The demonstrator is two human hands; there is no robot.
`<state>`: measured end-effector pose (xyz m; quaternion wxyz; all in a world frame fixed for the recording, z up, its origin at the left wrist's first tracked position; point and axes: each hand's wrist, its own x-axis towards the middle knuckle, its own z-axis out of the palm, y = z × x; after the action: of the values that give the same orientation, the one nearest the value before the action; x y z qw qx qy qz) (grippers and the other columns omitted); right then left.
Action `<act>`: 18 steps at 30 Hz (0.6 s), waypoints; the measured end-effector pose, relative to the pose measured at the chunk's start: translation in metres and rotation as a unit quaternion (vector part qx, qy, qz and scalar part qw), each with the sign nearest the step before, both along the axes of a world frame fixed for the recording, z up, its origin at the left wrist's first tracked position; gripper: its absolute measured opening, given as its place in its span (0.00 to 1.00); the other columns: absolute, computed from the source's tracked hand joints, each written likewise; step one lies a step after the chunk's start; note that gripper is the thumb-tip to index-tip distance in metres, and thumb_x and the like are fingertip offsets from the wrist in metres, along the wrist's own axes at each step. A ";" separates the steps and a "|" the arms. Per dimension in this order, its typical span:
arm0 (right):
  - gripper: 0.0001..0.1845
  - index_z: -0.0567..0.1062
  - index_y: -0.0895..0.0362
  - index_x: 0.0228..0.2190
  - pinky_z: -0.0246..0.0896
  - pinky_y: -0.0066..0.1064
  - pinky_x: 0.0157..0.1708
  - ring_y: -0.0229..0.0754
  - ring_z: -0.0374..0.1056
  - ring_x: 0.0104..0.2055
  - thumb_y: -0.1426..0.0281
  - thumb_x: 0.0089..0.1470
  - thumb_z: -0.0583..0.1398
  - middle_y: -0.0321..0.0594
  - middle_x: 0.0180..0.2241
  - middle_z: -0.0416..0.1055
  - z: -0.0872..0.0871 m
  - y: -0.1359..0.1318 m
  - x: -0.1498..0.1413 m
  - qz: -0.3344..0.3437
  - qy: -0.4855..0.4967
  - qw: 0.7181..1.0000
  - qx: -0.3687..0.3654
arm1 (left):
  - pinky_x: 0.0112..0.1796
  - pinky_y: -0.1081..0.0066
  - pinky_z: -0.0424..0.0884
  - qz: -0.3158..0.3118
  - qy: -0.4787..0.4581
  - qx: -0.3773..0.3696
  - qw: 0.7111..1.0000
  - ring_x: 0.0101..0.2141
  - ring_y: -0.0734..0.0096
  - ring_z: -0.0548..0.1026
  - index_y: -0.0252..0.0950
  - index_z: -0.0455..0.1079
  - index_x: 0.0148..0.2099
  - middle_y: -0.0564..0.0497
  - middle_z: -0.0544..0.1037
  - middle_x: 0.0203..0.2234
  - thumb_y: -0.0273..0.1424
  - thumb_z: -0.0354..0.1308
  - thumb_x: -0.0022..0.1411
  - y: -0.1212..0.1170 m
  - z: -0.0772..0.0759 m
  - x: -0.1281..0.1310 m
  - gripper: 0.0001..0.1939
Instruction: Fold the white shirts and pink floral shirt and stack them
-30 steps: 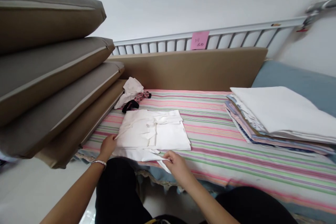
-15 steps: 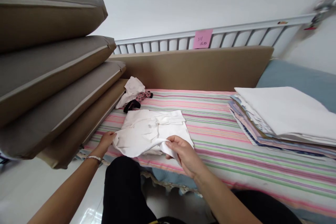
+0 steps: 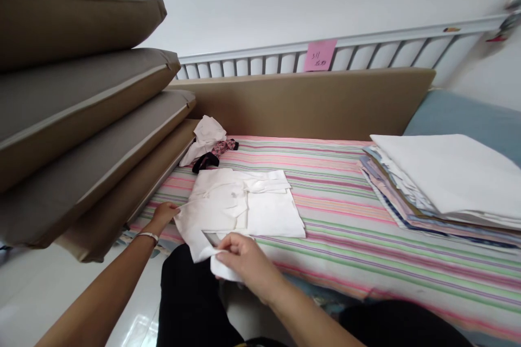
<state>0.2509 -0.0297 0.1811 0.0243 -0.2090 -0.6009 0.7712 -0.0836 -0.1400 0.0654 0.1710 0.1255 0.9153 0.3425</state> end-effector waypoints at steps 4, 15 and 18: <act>0.03 0.69 0.59 0.25 0.46 0.23 0.22 0.30 0.56 0.21 0.74 0.42 0.59 0.29 0.18 0.62 -0.032 -0.016 -0.002 0.043 -0.034 0.996 0.074 | 0.31 0.70 0.69 0.031 -0.046 0.043 0.998 0.23 0.77 0.71 0.32 0.67 0.28 0.57 0.71 0.20 0.34 0.57 0.58 -0.006 -0.002 0.010 0.10; 0.04 0.72 0.59 0.25 0.46 0.22 0.22 0.31 0.56 0.22 0.76 0.42 0.57 0.30 0.19 0.62 -0.084 -0.019 0.001 0.046 -0.090 0.978 0.185 | 0.19 0.73 0.64 0.011 -0.166 0.205 0.964 0.19 0.71 0.70 0.32 0.71 0.27 0.51 0.74 0.17 0.38 0.64 0.43 0.004 0.021 0.002 0.13; 0.05 0.73 0.59 0.26 0.47 0.22 0.22 0.31 0.58 0.23 0.76 0.42 0.58 0.31 0.20 0.64 -0.085 -0.028 -0.006 0.054 -0.092 0.976 0.188 | 0.16 0.74 0.60 -0.007 -0.153 0.190 0.970 0.17 0.71 0.68 0.32 0.71 0.27 0.52 0.73 0.16 0.40 0.63 0.43 0.012 0.025 -0.010 0.15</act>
<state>0.2454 -0.0576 0.0962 -0.0340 -0.2377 -0.7455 0.6217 -0.0937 -0.1283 0.0908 0.2844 0.1082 0.7954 0.5242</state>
